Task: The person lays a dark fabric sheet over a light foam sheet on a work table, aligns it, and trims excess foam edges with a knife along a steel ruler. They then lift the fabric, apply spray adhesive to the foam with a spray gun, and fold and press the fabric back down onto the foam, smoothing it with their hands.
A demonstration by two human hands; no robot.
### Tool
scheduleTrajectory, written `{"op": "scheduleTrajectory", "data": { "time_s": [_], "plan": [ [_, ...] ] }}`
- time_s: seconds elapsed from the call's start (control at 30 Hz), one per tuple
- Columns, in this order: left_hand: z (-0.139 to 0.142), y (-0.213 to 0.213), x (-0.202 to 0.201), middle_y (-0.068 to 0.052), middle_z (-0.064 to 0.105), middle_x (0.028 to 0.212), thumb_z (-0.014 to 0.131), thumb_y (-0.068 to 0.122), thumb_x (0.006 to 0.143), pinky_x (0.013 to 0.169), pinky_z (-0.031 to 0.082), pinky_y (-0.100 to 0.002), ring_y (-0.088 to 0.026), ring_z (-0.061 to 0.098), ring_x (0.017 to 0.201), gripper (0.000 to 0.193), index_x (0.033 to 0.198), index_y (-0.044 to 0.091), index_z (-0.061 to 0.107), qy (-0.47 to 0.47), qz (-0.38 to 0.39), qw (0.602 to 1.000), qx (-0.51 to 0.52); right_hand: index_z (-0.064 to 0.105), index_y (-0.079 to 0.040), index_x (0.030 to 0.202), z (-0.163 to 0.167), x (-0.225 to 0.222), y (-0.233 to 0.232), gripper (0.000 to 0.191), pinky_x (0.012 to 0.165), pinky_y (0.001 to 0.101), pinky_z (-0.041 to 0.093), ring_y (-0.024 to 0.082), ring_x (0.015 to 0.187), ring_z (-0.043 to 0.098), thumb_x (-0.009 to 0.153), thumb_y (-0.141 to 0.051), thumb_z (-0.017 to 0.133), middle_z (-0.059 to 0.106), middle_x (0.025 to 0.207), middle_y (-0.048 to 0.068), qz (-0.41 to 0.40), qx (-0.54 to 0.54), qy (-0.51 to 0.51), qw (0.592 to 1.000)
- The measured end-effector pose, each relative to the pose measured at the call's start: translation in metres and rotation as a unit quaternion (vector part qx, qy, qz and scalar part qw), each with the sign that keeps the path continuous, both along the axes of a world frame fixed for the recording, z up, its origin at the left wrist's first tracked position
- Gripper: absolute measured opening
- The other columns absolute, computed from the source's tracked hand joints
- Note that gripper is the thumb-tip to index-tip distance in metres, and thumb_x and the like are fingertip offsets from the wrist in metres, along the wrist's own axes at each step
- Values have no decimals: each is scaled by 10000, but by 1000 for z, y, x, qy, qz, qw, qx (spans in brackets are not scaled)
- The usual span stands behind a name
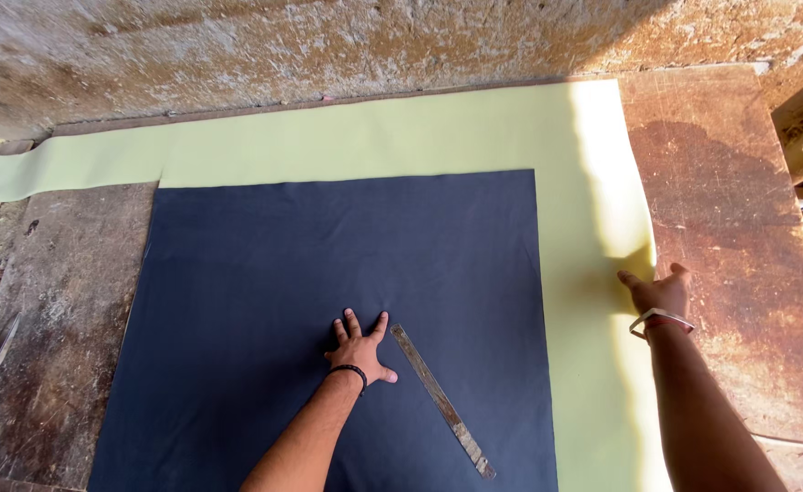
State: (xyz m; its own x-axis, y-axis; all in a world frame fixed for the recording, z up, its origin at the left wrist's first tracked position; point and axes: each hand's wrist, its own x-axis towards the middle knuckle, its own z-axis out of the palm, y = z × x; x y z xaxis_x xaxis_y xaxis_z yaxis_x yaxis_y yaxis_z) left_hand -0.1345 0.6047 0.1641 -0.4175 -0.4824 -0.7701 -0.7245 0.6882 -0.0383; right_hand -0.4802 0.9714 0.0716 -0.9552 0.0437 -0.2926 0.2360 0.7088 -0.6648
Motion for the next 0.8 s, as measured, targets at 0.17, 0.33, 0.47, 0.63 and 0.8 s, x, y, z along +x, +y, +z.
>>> {"op": "scheduleTrajectory", "data": {
  "time_s": [0.17, 0.33, 0.47, 0.63, 0.8],
  "plan": [
    [-2, -1, -4, -170, -210, 1713, 952, 496, 663, 1145, 315, -718, -421, -91, 1586, 1356, 1599, 561, -27, 6, 17, 1000, -9, 764, 4, 1234, 49, -52, -25, 389, 859, 363, 546, 244, 934, 709, 901, -195, 800, 770, 1073, 152, 9, -188, 61, 980],
    [3, 0, -1, -165, -212, 1713, 966, 487, 645, 1150, 295, -725, -420, -98, 1586, 1378, 1597, 572, -26, 22, 22, 999, -16, 764, 25, 1208, 186, -113, -58, 144, 883, 277, 561, 148, 959, 697, 1065, 6, 759, 764, 1118, 83, 22, -501, 286, 816],
    [8, -4, 3, -160, -217, 1715, 972, 488, 641, 1158, 277, -731, -408, -103, 1591, 1373, 1595, 576, -12, 25, 24, 999, -2, 663, 42, 1266, 259, -38, -82, 134, 970, 301, 543, 190, 1038, 665, 1139, 7, 685, 706, 1178, 102, 140, -620, 296, 713],
    [-12, -20, 14, -188, -144, 1726, 798, 634, 776, 1179, 244, -717, -416, -72, 1592, 1087, 1625, 477, 138, 73, 45, 995, 41, 528, -11, 1511, 243, 113, -108, 529, 1217, 434, 463, 279, 1364, 585, 1042, -169, 714, 623, 1382, 103, 90, -713, 108, 686],
    [-51, -89, -1, -194, 512, 1560, 468, 823, 874, 1192, 357, -500, -313, 459, 1473, 1039, 1582, 72, 353, 409, 272, 792, 363, 565, -11, 1335, 125, 271, -121, 491, 974, 479, 496, 295, 1113, 628, 845, -38, 589, 666, 1219, 126, -26, -646, -180, 741]
  ]
}}
